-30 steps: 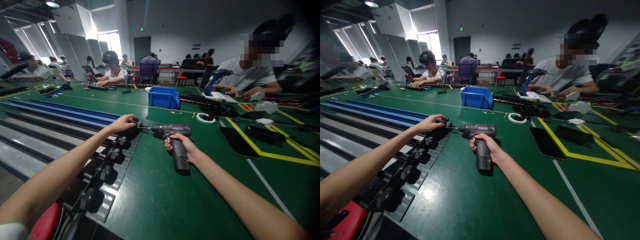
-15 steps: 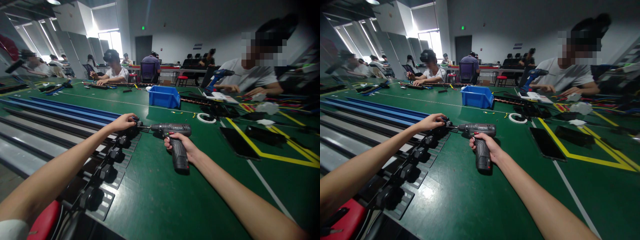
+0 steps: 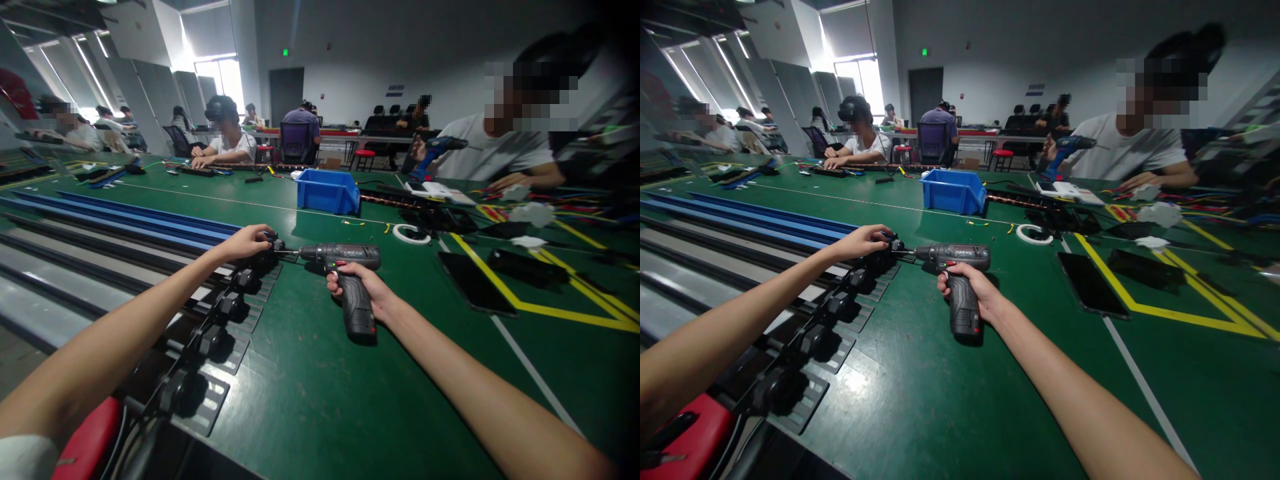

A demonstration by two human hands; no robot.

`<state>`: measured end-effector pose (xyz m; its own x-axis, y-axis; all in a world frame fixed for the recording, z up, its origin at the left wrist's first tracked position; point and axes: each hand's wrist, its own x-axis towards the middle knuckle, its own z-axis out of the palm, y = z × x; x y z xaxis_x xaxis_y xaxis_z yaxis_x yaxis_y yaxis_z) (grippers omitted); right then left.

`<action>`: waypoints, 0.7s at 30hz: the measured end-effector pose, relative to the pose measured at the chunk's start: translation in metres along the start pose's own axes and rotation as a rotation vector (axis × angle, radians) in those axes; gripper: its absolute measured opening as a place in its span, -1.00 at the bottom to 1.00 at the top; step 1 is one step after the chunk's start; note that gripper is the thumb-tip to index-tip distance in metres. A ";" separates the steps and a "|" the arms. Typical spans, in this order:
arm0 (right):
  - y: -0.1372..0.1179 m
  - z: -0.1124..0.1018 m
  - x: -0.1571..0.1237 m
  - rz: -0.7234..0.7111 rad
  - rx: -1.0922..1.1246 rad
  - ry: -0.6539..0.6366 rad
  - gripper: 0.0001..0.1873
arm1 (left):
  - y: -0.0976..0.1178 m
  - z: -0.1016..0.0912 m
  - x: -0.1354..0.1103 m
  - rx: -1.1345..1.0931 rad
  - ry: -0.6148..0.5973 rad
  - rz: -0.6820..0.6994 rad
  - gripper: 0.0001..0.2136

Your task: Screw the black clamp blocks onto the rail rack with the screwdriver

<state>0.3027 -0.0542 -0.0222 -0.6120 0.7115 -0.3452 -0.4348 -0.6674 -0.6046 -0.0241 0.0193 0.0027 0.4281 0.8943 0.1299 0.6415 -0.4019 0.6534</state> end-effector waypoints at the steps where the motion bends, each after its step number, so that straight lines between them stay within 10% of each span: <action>1: 0.000 0.000 0.000 0.002 -0.004 -0.003 -0.93 | 0.000 0.000 0.000 -0.002 -0.001 0.001 -0.57; 21: -0.001 -0.012 0.004 0.021 -0.036 -0.036 -0.84 | -0.003 0.007 0.004 0.210 0.049 0.026 -0.45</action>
<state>0.3084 -0.0482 -0.0311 -0.6441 0.6888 -0.3327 -0.3982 -0.6733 -0.6230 -0.0198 0.0226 -0.0035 0.4178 0.8897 0.1843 0.7512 -0.4524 0.4807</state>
